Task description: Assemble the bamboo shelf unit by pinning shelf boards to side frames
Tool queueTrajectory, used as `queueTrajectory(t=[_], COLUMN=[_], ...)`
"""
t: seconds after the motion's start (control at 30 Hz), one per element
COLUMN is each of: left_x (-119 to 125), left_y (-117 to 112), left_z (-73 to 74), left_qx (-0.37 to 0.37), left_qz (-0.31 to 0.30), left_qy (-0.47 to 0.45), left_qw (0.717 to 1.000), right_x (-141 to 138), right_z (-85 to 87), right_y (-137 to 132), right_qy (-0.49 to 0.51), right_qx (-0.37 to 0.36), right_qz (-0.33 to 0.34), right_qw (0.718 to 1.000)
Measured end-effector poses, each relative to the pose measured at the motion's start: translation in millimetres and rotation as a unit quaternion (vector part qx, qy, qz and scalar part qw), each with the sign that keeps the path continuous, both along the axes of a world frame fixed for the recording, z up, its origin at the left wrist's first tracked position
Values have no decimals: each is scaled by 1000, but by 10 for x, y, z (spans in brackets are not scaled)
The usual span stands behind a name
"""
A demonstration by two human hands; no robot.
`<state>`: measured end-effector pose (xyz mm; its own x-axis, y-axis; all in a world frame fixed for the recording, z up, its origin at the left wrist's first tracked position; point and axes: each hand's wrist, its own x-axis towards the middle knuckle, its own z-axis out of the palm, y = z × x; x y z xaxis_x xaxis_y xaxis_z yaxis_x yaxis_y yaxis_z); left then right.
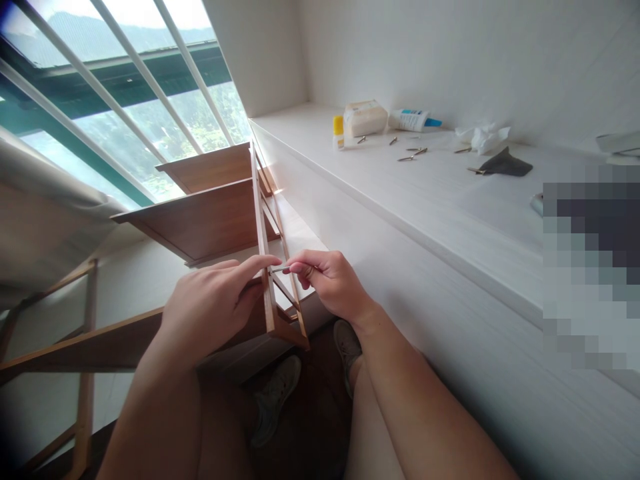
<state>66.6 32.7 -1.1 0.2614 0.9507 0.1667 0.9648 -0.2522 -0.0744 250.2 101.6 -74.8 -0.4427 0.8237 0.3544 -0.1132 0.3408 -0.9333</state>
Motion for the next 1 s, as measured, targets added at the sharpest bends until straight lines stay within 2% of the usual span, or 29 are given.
queueTrajectory(t=[0.43,0.57,0.67,0.8,0.87,1.0], left_x=[-11,-7,-8,-14,-12,12], left_y=[9,1,-3,-3,-3,-8], left_z=[7,7,3,0,3,13], left_qx=[-6,-5,2,4,5,11], left_qz=[1,0,3,-4,-8,-9], left_qy=[4,0,2,-1,0,8], left_qw=[1000,1000,1000,1000,1000,1000], right_x=[-81,-87,-93,-97,-95,-85], right_z=[-103,-20,95,221,244,221], right_y=[14,-54,-125,-185,-189,-167], right_qy=[26,12,-1,-10,-8,7], right_qx=[62,8,-90,-220,-234,-208], right_qz=[-21,-23,-27,2,15,4], right_qw=[998,1000,996,975,972,978])
